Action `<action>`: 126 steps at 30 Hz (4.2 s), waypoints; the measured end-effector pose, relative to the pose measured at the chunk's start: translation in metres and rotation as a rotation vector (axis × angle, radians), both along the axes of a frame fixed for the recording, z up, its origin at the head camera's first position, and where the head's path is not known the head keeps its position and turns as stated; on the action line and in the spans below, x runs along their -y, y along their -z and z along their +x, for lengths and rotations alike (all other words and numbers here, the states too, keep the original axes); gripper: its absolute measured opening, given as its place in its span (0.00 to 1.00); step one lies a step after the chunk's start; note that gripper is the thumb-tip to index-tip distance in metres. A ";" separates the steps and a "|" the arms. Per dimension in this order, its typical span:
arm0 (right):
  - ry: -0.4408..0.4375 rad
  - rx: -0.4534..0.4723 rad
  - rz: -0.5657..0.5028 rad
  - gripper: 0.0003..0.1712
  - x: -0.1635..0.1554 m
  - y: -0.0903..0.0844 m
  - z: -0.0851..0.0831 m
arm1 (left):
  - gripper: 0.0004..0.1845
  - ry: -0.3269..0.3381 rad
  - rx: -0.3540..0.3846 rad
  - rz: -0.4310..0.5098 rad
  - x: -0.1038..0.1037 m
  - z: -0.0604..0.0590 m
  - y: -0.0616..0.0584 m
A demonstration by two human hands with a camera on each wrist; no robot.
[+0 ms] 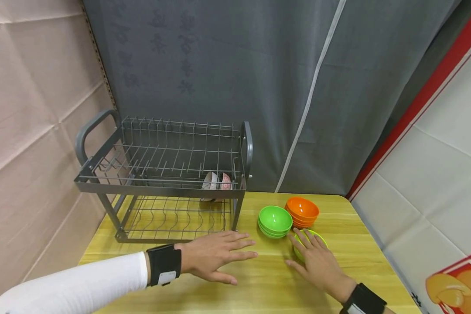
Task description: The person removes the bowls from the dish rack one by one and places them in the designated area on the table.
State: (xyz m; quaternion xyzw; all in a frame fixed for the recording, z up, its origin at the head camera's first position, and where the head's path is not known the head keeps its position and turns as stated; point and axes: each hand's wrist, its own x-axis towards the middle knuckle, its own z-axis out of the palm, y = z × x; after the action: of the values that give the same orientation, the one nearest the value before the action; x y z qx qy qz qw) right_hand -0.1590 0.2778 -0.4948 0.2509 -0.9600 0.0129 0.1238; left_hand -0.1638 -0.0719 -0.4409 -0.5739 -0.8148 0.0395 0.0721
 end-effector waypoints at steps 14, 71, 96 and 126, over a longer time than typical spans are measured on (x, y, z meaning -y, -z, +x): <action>-0.110 -0.046 -0.020 0.43 0.022 -0.013 0.011 | 0.40 -0.069 0.003 0.015 0.020 0.001 0.007; -0.435 -0.005 0.024 0.46 0.133 -0.024 0.005 | 0.36 -0.400 0.073 0.161 0.090 -0.032 0.018; -0.482 -0.027 0.064 0.45 0.167 -0.035 -0.004 | 0.34 -0.685 0.221 0.499 0.076 -0.079 0.030; -0.480 -0.039 0.101 0.46 0.171 -0.036 -0.003 | 0.29 -0.823 -0.034 0.639 0.066 -0.272 0.217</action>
State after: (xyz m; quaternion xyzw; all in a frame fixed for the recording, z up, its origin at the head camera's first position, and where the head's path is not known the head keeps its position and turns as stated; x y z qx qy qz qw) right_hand -0.1621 0.1064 -0.4584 0.4781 -0.8696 -0.0110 0.1232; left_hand -0.4358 -0.1381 -0.6575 -0.1549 -0.9430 -0.1768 0.2356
